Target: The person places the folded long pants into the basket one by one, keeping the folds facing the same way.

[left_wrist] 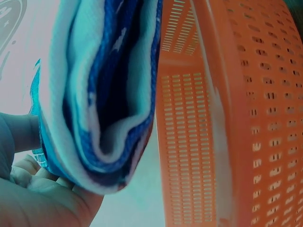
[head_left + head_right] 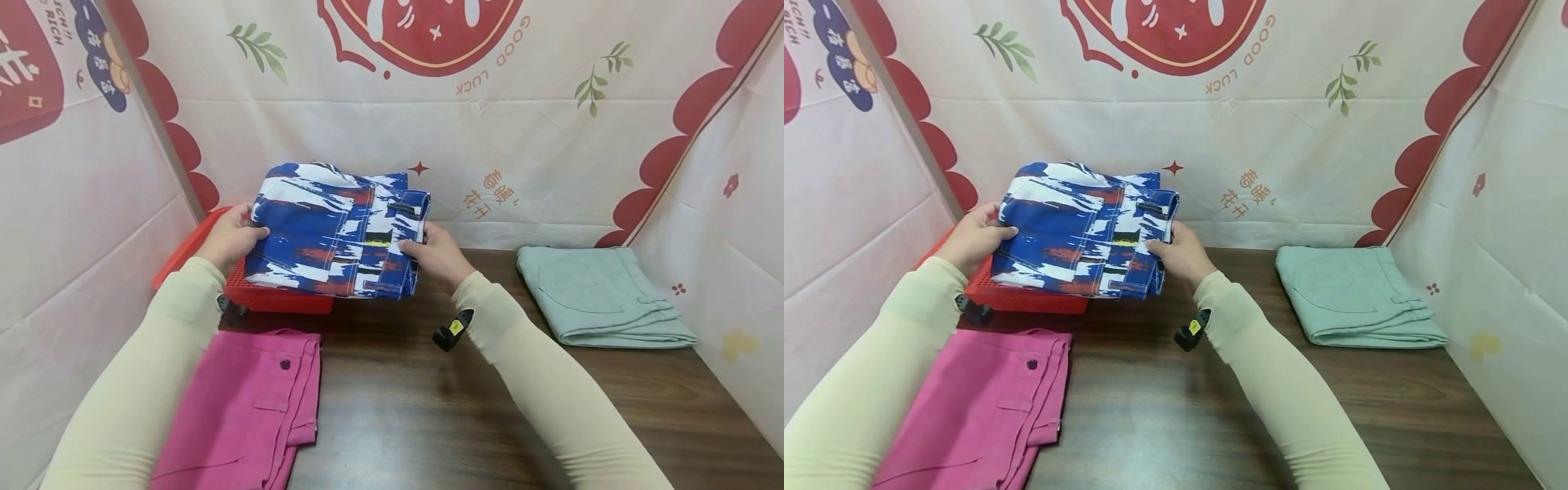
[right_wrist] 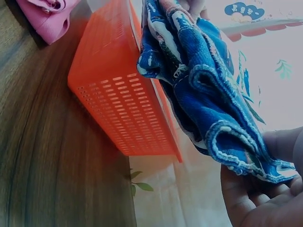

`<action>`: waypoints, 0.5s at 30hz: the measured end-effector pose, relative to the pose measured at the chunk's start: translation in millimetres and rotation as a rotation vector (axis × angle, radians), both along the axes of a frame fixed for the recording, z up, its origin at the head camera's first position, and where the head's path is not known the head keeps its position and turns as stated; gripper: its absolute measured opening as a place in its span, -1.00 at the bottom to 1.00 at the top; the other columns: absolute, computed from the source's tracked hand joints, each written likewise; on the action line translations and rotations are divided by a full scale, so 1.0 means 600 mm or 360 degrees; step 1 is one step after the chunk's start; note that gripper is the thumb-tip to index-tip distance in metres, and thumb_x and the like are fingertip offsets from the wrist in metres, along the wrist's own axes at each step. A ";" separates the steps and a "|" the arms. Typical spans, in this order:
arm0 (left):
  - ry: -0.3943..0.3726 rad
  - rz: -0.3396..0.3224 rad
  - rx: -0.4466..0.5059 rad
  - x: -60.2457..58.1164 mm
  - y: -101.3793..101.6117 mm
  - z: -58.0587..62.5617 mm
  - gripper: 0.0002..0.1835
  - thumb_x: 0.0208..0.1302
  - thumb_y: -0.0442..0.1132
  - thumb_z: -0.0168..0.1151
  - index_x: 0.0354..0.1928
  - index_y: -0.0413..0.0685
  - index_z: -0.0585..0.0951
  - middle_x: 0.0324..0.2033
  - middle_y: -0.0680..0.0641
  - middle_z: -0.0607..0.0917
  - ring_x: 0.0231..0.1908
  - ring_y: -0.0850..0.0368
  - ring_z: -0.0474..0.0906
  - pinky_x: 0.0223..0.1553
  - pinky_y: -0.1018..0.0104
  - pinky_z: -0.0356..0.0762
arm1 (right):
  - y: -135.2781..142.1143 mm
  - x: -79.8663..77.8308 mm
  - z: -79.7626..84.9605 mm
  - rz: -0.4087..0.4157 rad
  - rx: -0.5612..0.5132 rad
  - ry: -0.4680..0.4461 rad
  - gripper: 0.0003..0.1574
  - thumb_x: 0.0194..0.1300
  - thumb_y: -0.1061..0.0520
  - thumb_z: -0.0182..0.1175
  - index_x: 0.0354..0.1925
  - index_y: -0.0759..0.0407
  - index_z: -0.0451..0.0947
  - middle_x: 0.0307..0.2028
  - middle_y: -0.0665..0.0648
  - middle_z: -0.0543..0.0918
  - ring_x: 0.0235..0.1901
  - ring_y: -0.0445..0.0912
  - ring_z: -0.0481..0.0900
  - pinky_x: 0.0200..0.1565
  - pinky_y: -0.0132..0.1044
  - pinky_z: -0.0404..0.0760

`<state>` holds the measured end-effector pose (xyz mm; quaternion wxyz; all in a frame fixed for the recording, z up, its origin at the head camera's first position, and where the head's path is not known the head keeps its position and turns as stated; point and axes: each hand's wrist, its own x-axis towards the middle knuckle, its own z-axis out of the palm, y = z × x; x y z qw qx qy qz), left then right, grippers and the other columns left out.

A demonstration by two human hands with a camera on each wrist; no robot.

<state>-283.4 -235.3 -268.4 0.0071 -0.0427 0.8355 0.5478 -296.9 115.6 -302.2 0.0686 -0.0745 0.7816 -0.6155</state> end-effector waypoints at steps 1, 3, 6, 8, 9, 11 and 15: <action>0.0003 -0.0001 0.0004 0.000 -0.001 0.001 -0.32 0.47 -0.19 0.13 0.52 -0.06 0.12 0.28 -0.31 0.42 0.12 -0.30 0.51 0.07 -0.18 0.51 | -0.001 -0.001 0.000 -0.0004 0.0005 0.0001 -0.39 0.45 0.04 0.19 0.37 0.12 0.31 0.10 0.15 0.62 -0.02 0.02 0.66 0.10 0.02 0.57; 0.0006 -0.0001 0.0011 0.000 -0.001 0.002 -0.33 0.47 -0.19 0.13 0.52 -0.06 0.12 0.28 -0.31 0.42 0.12 -0.30 0.52 0.07 -0.19 0.51 | -0.004 -0.004 -0.001 -0.0009 0.0002 0.0003 -0.38 0.45 0.04 0.19 0.37 0.12 0.31 0.10 0.15 0.61 -0.02 0.02 0.66 0.11 0.03 0.57; 0.0014 0.0008 -0.0003 -0.001 -0.004 0.002 -0.33 0.48 -0.20 0.12 0.52 -0.06 0.12 0.28 -0.32 0.42 0.12 -0.30 0.51 0.08 -0.20 0.51 | -0.008 -0.007 0.000 -0.0004 -0.0022 0.0003 -0.38 0.45 0.05 0.19 0.38 0.13 0.30 0.11 0.15 0.61 -0.01 0.02 0.65 0.12 0.03 0.56; 0.0018 0.0017 -0.0014 -0.001 -0.006 0.002 -0.33 0.47 -0.20 0.12 0.52 -0.06 0.12 0.28 -0.32 0.42 0.12 -0.30 0.51 0.08 -0.20 0.50 | -0.011 -0.008 0.001 0.0000 -0.0033 0.0002 -0.38 0.45 0.06 0.19 0.38 0.13 0.31 0.12 0.14 0.61 0.00 0.02 0.64 0.13 0.01 0.55; 0.0020 0.0019 -0.0016 -0.001 -0.007 0.001 -0.33 0.48 -0.21 0.12 0.52 -0.07 0.12 0.29 -0.32 0.41 0.12 -0.31 0.51 0.09 -0.20 0.50 | -0.013 -0.008 0.001 -0.0001 -0.0033 0.0003 -0.39 0.45 0.06 0.19 0.37 0.13 0.31 0.11 0.14 0.61 0.00 0.01 0.65 0.13 0.01 0.55; 0.0024 0.0026 -0.0014 -0.002 -0.010 0.000 -0.34 0.48 -0.22 0.12 0.51 -0.07 0.13 0.28 -0.33 0.41 0.12 -0.31 0.50 0.09 -0.21 0.49 | -0.016 -0.007 0.002 0.0001 -0.0025 0.0004 -0.39 0.45 0.06 0.19 0.37 0.13 0.32 0.11 0.13 0.61 0.00 0.00 0.64 0.13 0.00 0.55; 0.0032 0.0031 -0.0024 -0.003 -0.016 -0.004 -0.37 0.48 -0.23 0.11 0.49 -0.10 0.15 0.28 -0.33 0.42 0.12 -0.31 0.50 0.10 -0.20 0.49 | -0.021 -0.006 -0.001 -0.0003 -0.0017 0.0006 -0.41 0.44 0.05 0.20 0.36 0.12 0.34 0.09 0.13 0.62 -0.01 0.00 0.65 0.13 0.00 0.55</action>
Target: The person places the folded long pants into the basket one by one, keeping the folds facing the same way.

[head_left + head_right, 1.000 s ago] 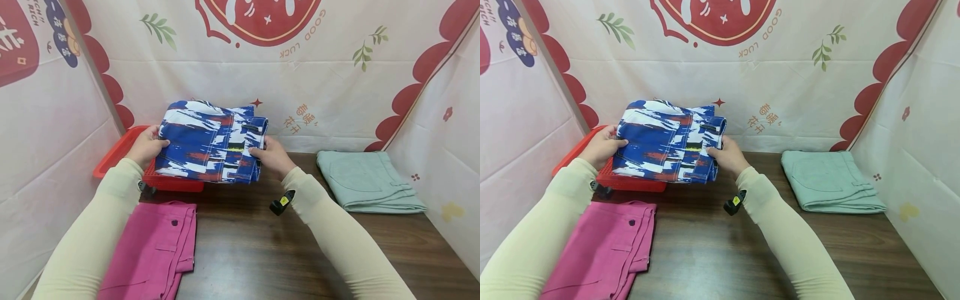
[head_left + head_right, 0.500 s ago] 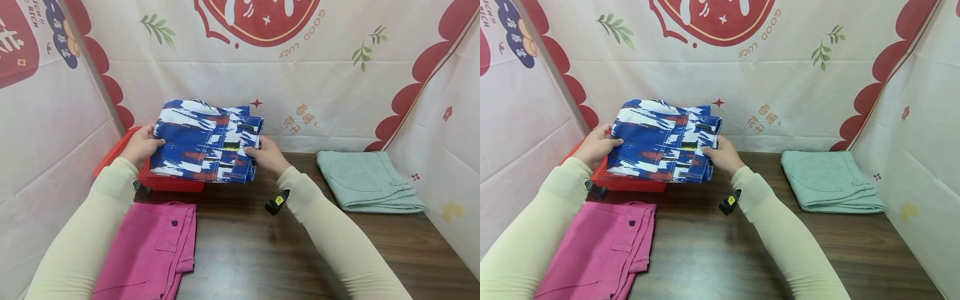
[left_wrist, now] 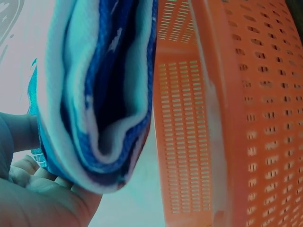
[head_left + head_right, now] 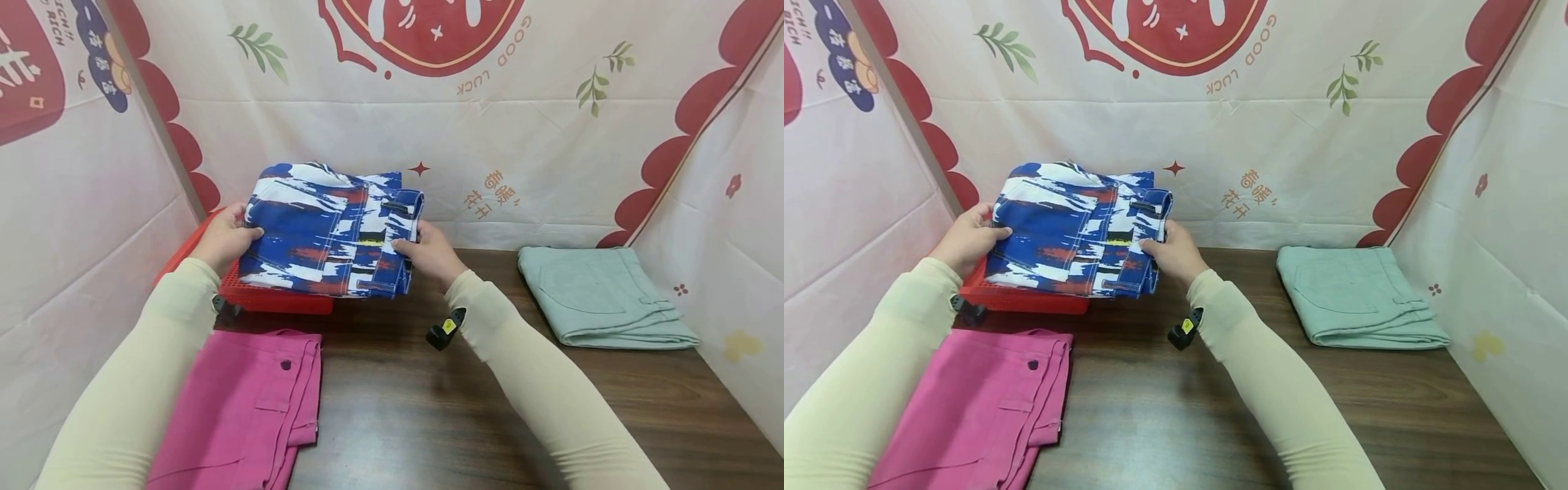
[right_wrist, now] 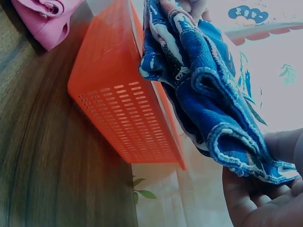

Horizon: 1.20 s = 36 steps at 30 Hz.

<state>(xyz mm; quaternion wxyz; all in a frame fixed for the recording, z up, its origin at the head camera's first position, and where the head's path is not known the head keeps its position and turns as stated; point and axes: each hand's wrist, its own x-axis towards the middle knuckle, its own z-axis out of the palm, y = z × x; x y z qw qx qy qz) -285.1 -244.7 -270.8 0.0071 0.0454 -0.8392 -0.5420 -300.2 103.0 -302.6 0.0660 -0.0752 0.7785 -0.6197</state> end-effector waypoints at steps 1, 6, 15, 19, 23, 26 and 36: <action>0.0002 0.0001 -0.0006 0.000 -0.001 -0.001 -0.37 0.48 -0.24 0.11 0.49 -0.11 0.16 0.28 -0.33 0.42 0.12 -0.31 0.50 0.11 -0.20 0.48 | -0.001 0.000 -0.001 0.0001 -0.0001 -0.0004 -0.41 0.44 0.05 0.20 0.36 0.12 0.34 0.09 0.13 0.62 -0.01 0.00 0.65 0.14 0.00 0.55; 0.0001 -0.0002 -0.0003 0.000 -0.005 -0.003 -0.37 0.48 -0.26 0.10 0.50 -0.12 0.15 0.28 -0.34 0.41 0.14 -0.31 0.48 0.14 -0.19 0.47 | -0.005 0.000 -0.004 -0.0002 0.0000 -0.0018 -0.41 0.44 0.05 0.19 0.35 0.11 0.34 0.09 0.12 0.62 -0.01 -0.01 0.65 0.13 -0.01 0.55; -0.0006 -0.0025 -0.0005 0.008 -0.011 0.000 -0.36 0.47 -0.24 0.11 0.50 -0.13 0.14 0.27 -0.35 0.42 0.11 -0.32 0.50 0.11 -0.16 0.50 | -0.009 -0.002 -0.007 0.0010 0.0023 -0.0014 -0.40 0.45 0.04 0.19 0.36 0.09 0.31 0.09 0.11 0.61 -0.01 -0.01 0.65 0.11 -0.01 0.58; -0.0002 -0.0028 0.0001 0.009 -0.013 -0.001 -0.35 0.48 -0.23 0.12 0.50 -0.11 0.14 0.26 -0.35 0.43 0.11 -0.31 0.51 0.10 -0.15 0.51 | -0.010 -0.002 -0.008 0.0021 0.0033 -0.0005 -0.40 0.46 0.04 0.18 0.37 0.10 0.31 0.10 0.11 0.61 -0.02 -0.01 0.65 0.11 -0.01 0.57; -0.0002 -0.0021 0.0017 0.009 -0.017 -0.003 -0.36 0.48 -0.24 0.11 0.50 -0.10 0.14 0.27 -0.35 0.42 0.12 -0.32 0.50 0.11 -0.15 0.50 | -0.016 -0.002 -0.009 0.0031 0.0016 -0.0006 -0.40 0.46 0.04 0.17 0.38 0.10 0.30 0.11 0.12 0.61 -0.01 -0.01 0.65 0.13 -0.02 0.56; 0.0000 -0.0013 0.0016 0.010 -0.021 -0.003 -0.36 0.48 -0.25 0.10 0.50 -0.10 0.13 0.27 -0.36 0.42 0.12 -0.33 0.49 0.11 -0.16 0.50 | -0.021 -0.003 -0.010 0.0031 0.0004 -0.0005 -0.40 0.46 0.04 0.17 0.37 0.10 0.31 0.11 0.11 0.61 -0.01 -0.02 0.64 0.12 -0.02 0.57; 0.0012 0.0006 -0.0007 0.017 -0.028 -0.001 -0.36 0.47 -0.25 0.10 0.49 -0.11 0.13 0.26 -0.38 0.42 0.11 -0.34 0.50 0.07 -0.16 0.52 | -0.032 -0.001 -0.009 0.0056 -0.0038 0.0000 -0.42 0.46 0.08 0.17 0.37 0.10 0.32 0.07 0.10 0.62 -0.03 -0.03 0.66 0.07 -0.05 0.60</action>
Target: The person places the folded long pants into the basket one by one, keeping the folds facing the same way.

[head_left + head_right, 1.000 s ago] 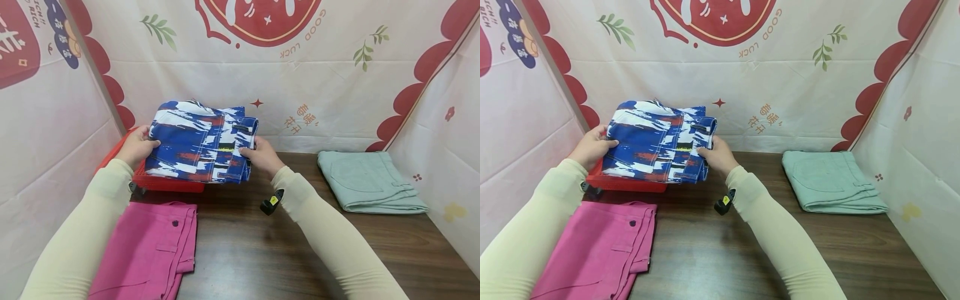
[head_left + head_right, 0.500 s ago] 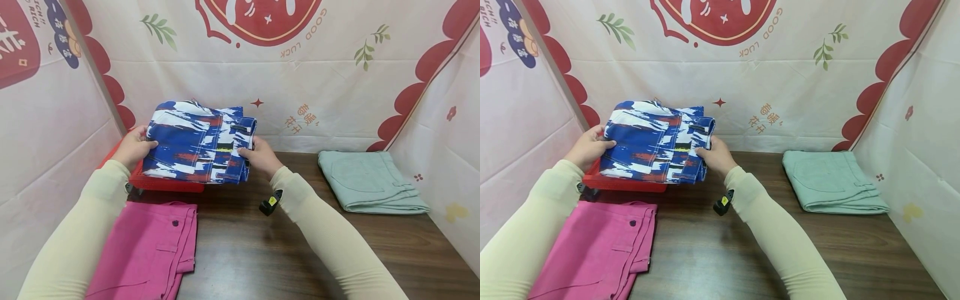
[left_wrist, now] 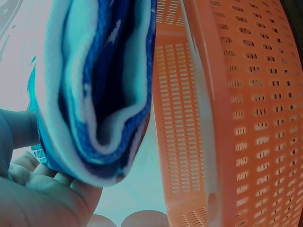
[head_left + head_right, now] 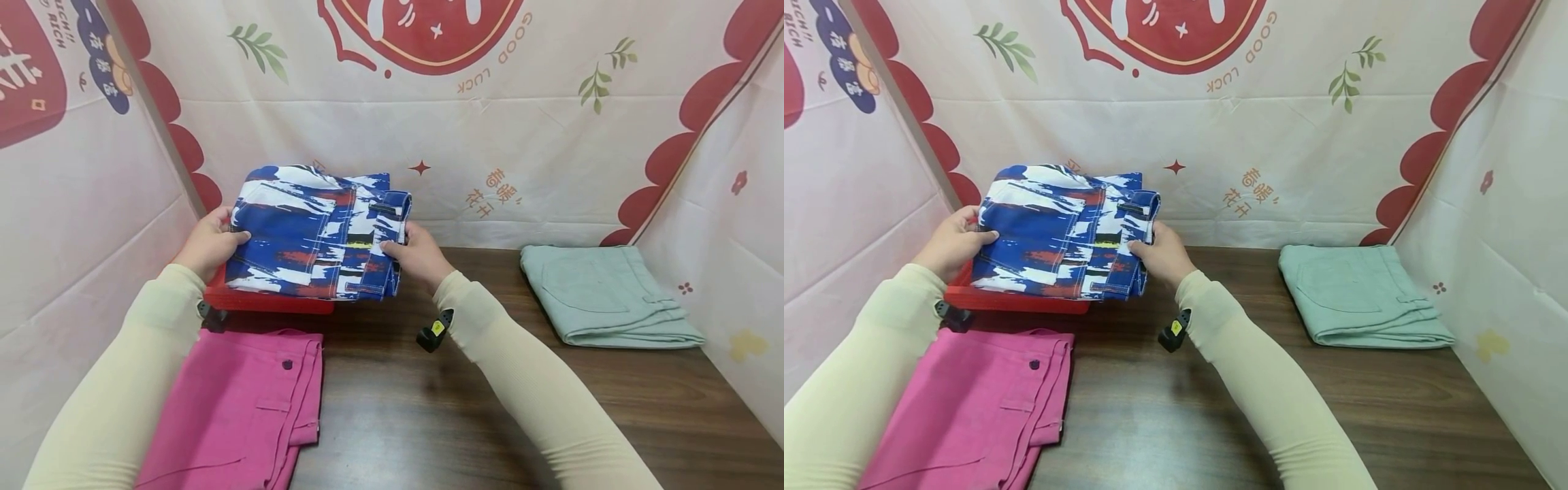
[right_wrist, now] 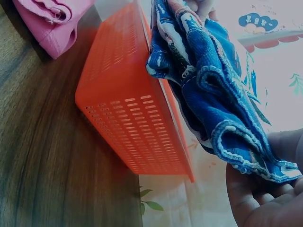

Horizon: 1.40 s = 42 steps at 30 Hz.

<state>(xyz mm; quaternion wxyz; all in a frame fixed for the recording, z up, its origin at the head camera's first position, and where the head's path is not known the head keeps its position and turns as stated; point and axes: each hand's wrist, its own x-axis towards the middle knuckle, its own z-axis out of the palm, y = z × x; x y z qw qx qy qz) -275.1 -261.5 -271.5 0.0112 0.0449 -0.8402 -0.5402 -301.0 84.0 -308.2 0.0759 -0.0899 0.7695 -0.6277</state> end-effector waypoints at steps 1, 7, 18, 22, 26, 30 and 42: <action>0.0003 -0.0001 0.0001 0.000 -0.001 0.000 -0.37 0.47 -0.25 0.10 0.49 -0.12 0.14 0.26 -0.38 0.42 0.11 -0.34 0.50 0.07 -0.16 0.52 | 0.000 0.001 0.001 0.0000 0.0003 0.0000 -0.42 0.46 0.08 0.17 0.37 0.10 0.32 0.08 0.10 0.62 -0.03 -0.03 0.65 0.07 -0.05 0.60; 0.0019 0.0001 -0.0009 0.000 -0.004 -0.001 -0.38 0.48 -0.26 0.09 0.48 -0.12 0.14 0.25 -0.37 0.43 0.09 -0.32 0.52 0.05 -0.14 0.54 | -0.004 0.003 0.001 -0.0008 0.0009 0.0001 -0.42 0.46 0.06 0.17 0.36 0.10 0.32 0.08 0.10 0.62 -0.03 -0.04 0.66 0.08 -0.06 0.60; 0.0057 0.0013 -0.0054 0.000 -0.005 0.005 -0.42 0.48 -0.29 0.06 0.45 -0.19 0.16 0.25 -0.42 0.43 0.10 -0.35 0.50 0.08 -0.19 0.51 | -0.014 0.003 0.001 -0.0007 -0.0047 -0.0001 -0.43 0.46 0.09 0.17 0.36 0.12 0.33 0.08 0.11 0.62 -0.03 -0.02 0.65 0.07 -0.05 0.61; 0.0070 0.0027 -0.0074 0.000 -0.007 0.004 -0.45 0.48 -0.31 0.04 0.43 -0.22 0.17 0.24 -0.44 0.43 0.09 -0.35 0.50 0.10 -0.21 0.49 | -0.019 0.000 0.001 -0.0011 -0.0040 0.0019 -0.46 0.45 0.10 0.18 0.33 0.14 0.35 0.06 0.11 0.64 -0.04 -0.03 0.66 0.05 -0.09 0.61; 0.0078 0.0038 -0.0100 -0.003 -0.011 0.004 -0.46 0.48 -0.33 0.02 0.43 -0.21 0.18 0.22 -0.44 0.44 0.08 -0.36 0.51 0.10 -0.21 0.49 | -0.022 -0.005 0.000 -0.0014 -0.0025 0.0036 -0.47 0.45 0.11 0.19 0.32 0.14 0.37 0.04 0.11 0.65 -0.04 -0.05 0.66 0.04 -0.12 0.62; 0.0083 0.0045 -0.0106 -0.007 -0.014 0.002 -0.45 0.47 -0.34 0.02 0.43 -0.21 0.18 0.23 -0.44 0.43 0.09 -0.38 0.50 0.11 -0.22 0.47 | -0.025 -0.009 -0.001 -0.0016 -0.0032 0.0022 -0.44 0.44 0.10 0.19 0.34 0.13 0.35 0.05 0.10 0.64 -0.04 -0.05 0.66 0.03 -0.10 0.62; 0.0074 0.0095 -0.0100 -0.011 -0.015 0.000 -0.45 0.48 -0.34 0.03 0.43 -0.23 0.17 0.28 -0.43 0.38 0.13 -0.40 0.45 0.15 -0.26 0.42 | -0.033 -0.015 0.001 -0.0029 0.0033 0.0046 -0.44 0.44 0.09 0.20 0.33 0.13 0.36 0.04 0.10 0.64 -0.06 -0.05 0.67 0.04 -0.10 0.62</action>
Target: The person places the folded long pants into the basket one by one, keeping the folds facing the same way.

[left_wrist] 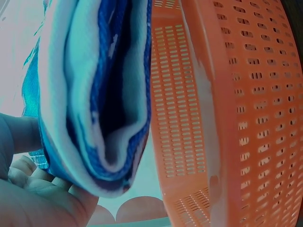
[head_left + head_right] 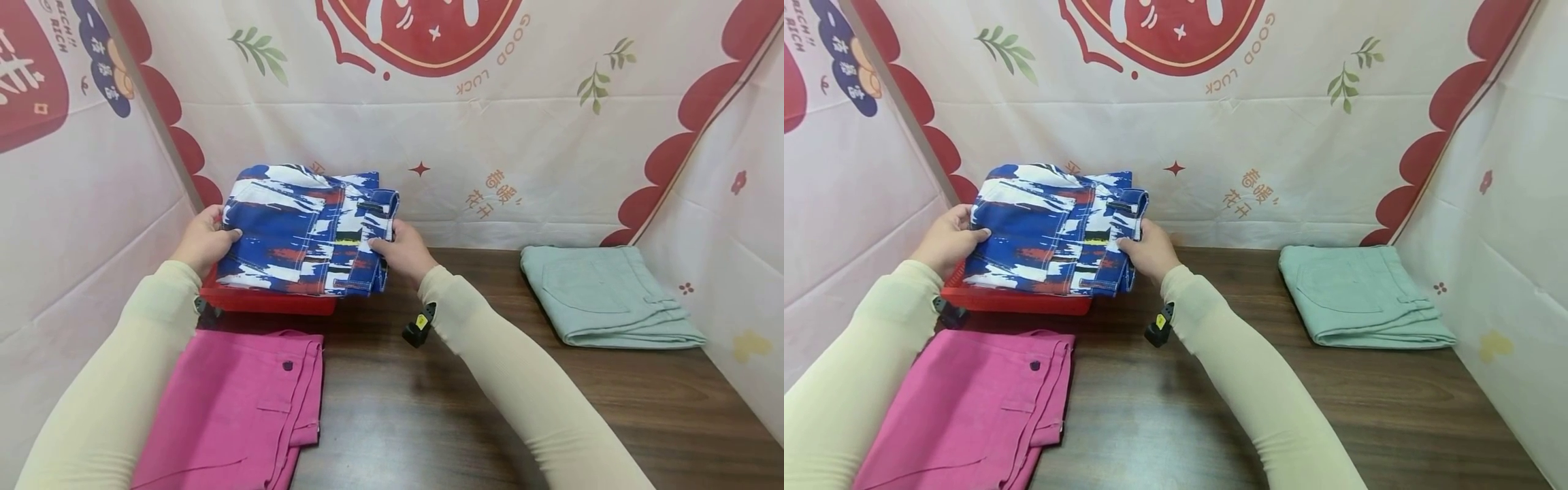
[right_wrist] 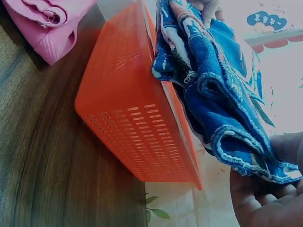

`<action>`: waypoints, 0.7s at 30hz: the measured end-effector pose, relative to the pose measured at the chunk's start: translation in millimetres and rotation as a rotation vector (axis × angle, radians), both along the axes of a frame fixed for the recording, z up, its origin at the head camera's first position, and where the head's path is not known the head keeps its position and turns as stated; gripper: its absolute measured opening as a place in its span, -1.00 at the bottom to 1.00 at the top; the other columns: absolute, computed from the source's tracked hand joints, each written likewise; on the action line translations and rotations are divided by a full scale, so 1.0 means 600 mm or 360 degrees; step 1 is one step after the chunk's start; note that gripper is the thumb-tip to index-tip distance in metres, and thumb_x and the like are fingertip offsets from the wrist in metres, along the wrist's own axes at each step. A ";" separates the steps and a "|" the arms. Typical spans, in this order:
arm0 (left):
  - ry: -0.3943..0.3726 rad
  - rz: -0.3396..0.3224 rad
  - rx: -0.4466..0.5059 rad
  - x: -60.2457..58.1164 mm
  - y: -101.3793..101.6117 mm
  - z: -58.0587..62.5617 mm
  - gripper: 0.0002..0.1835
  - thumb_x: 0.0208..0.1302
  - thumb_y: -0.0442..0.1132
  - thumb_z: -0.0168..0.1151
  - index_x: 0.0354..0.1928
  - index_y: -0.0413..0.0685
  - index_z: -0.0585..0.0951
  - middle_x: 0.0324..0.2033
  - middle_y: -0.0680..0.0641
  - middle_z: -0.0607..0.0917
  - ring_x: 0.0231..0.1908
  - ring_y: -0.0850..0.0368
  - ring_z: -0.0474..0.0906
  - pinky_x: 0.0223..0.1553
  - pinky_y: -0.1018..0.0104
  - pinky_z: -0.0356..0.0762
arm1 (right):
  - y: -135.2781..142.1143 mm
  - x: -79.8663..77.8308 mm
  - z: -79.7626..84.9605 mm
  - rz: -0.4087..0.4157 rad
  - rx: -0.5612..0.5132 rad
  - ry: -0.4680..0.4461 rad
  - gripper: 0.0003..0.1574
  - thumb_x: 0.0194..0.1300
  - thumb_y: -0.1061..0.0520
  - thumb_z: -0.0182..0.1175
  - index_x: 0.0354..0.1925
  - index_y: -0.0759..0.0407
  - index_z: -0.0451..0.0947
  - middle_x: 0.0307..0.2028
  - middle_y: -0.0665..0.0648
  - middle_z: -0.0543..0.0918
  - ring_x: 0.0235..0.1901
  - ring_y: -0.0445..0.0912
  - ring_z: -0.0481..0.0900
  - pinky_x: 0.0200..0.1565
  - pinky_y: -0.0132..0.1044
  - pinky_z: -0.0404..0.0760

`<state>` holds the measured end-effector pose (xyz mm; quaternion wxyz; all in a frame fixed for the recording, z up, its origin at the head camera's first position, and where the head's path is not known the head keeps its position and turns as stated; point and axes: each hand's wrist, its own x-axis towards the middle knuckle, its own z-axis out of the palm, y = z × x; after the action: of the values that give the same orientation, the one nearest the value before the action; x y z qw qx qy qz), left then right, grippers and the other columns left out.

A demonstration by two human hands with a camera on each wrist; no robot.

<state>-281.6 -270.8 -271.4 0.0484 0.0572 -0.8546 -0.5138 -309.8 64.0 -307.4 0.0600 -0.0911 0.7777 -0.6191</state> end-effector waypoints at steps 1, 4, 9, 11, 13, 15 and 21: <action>0.0003 0.0004 0.0002 0.000 -0.001 -0.001 -0.45 0.48 -0.34 0.03 0.43 -0.23 0.17 0.28 -0.43 0.38 0.13 -0.40 0.45 0.15 -0.26 0.42 | -0.001 -0.001 0.000 -0.0001 0.0006 -0.0001 -0.44 0.44 0.09 0.20 0.33 0.13 0.36 0.04 0.10 0.64 -0.06 -0.05 0.67 0.04 -0.11 0.62; 0.0008 0.0007 0.0016 0.001 -0.003 0.000 -0.46 0.48 -0.34 0.02 0.42 -0.23 0.17 0.27 -0.42 0.39 0.12 -0.39 0.46 0.14 -0.24 0.44 | -0.005 -0.002 0.000 -0.0004 -0.0001 -0.0011 -0.44 0.44 0.09 0.20 0.33 0.13 0.36 0.03 0.09 0.64 -0.06 -0.06 0.67 0.03 -0.12 0.63; 0.0005 0.0010 0.0002 0.002 -0.007 0.003 -0.47 0.49 -0.33 0.03 0.41 -0.23 0.18 0.25 -0.42 0.41 0.11 -0.39 0.48 0.13 -0.24 0.45 | -0.011 -0.002 0.004 0.0010 -0.0054 -0.0028 -0.45 0.44 0.12 0.20 0.32 0.16 0.36 0.04 0.12 0.65 -0.06 -0.04 0.67 0.00 -0.13 0.64; 0.0002 0.0010 -0.0008 0.002 -0.010 0.003 -0.47 0.49 -0.32 0.03 0.41 -0.23 0.18 0.25 -0.43 0.41 0.11 -0.40 0.47 0.13 -0.24 0.45 | -0.013 -0.001 0.005 0.0017 -0.0062 -0.0028 -0.45 0.44 0.13 0.20 0.32 0.17 0.36 0.03 0.12 0.65 -0.06 -0.04 0.67 -0.01 -0.13 0.65; 0.0003 0.0016 -0.0017 0.001 -0.013 0.002 -0.47 0.49 -0.31 0.04 0.41 -0.23 0.18 0.25 -0.43 0.41 0.11 -0.39 0.47 0.13 -0.24 0.45 | -0.016 -0.002 0.006 0.0021 -0.0057 -0.0023 -0.45 0.44 0.13 0.19 0.32 0.17 0.36 0.03 0.13 0.65 -0.07 -0.04 0.67 -0.03 -0.13 0.66; 0.0005 0.0021 -0.0014 0.001 -0.016 0.001 -0.46 0.49 -0.32 0.03 0.42 -0.23 0.18 0.26 -0.43 0.40 0.11 -0.40 0.47 0.13 -0.24 0.45 | -0.019 -0.002 0.006 0.0025 -0.0050 -0.0017 -0.46 0.44 0.13 0.19 0.31 0.17 0.36 0.02 0.13 0.65 -0.07 -0.04 0.67 -0.03 -0.14 0.66; 0.0034 0.0044 -0.0023 0.002 -0.018 0.000 -0.48 0.47 -0.37 0.01 0.41 -0.24 0.19 0.28 -0.42 0.39 0.09 -0.38 0.47 0.11 -0.26 0.46 | -0.024 -0.006 0.004 0.0044 -0.0018 -0.0003 -0.45 0.44 0.12 0.19 0.33 0.16 0.35 0.05 0.13 0.64 -0.06 -0.04 0.67 0.01 -0.12 0.64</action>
<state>-280.2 -281.5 -271.4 0.0651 0.0631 -0.8569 -0.5075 -313.3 49.9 -304.9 0.0686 -0.1015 0.7727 -0.6228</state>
